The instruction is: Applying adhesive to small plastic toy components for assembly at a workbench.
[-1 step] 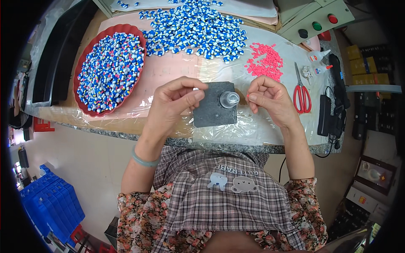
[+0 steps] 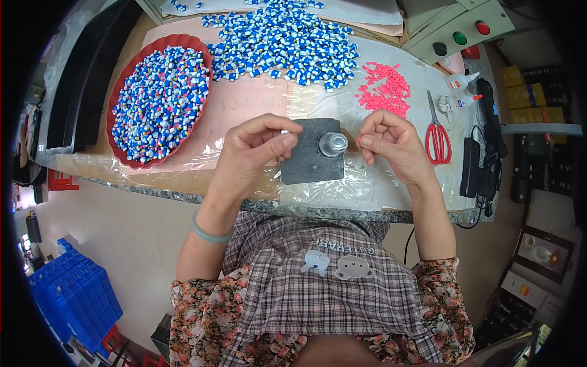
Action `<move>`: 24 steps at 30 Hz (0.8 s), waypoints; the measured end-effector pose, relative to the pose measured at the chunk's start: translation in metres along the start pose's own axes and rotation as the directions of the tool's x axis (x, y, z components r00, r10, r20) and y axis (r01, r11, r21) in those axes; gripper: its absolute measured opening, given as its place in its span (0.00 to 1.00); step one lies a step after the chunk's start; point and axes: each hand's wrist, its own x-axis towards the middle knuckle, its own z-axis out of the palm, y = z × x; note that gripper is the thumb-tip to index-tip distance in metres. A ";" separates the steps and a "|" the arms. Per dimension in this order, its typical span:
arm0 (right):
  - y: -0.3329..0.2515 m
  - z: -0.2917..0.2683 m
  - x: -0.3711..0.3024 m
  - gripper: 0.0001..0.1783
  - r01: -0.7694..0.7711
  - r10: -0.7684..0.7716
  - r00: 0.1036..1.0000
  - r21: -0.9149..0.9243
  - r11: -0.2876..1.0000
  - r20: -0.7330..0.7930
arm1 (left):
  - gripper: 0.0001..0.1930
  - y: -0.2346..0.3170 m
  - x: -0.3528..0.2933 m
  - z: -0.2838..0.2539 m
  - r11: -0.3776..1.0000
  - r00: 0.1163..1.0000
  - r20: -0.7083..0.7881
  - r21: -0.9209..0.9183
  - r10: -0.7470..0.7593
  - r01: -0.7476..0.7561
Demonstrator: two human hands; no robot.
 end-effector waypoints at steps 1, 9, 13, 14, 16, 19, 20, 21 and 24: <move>-0.001 0.001 0.000 0.05 -0.010 0.010 1.000 -0.028 1.000 -0.005 | 0.11 -0.003 -0.004 -0.001 0.997 0.998 0.016 -0.055 -0.055 0.055; -0.009 0.009 0.001 0.04 -0.069 0.063 0.997 -0.155 0.986 -0.039 | 0.11 -0.003 -0.014 0.009 0.987 0.997 -0.009 -0.143 -0.077 0.075; -0.011 0.012 0.004 0.05 -0.080 0.076 0.997 -0.179 0.981 -0.030 | 0.11 -0.005 -0.017 0.007 0.988 0.995 0.022 -0.113 -0.102 0.104; -0.011 0.012 0.004 0.06 -0.077 0.074 0.997 -0.165 0.983 -0.022 | 0.11 -0.005 -0.018 0.007 0.990 0.994 0.026 -0.081 -0.110 0.112; -0.013 0.012 0.005 0.08 -0.089 0.086 0.996 -0.174 0.981 -0.027 | 0.11 -0.005 -0.019 0.007 0.990 0.994 0.030 -0.086 -0.107 0.109; -0.014 0.013 0.006 0.10 -0.109 0.103 0.994 -0.198 0.974 -0.037 | 0.11 -0.005 -0.020 0.009 0.990 0.995 0.039 -0.105 -0.095 0.099; -0.014 0.014 0.006 0.10 -0.116 0.109 0.993 -0.212 0.970 -0.045 | 0.11 -0.005 -0.020 0.009 0.989 0.995 0.047 -0.120 -0.086 0.091; -0.014 0.014 0.007 0.10 -0.117 0.110 0.993 -0.213 0.970 -0.045 | 0.11 -0.004 -0.020 0.010 0.988 0.995 0.046 -0.121 -0.086 0.091; -0.014 0.014 0.008 0.11 -0.138 0.130 0.990 -0.230 0.963 -0.050 | 0.11 -0.003 -0.021 0.011 0.985 0.992 0.043 -0.125 -0.115 0.119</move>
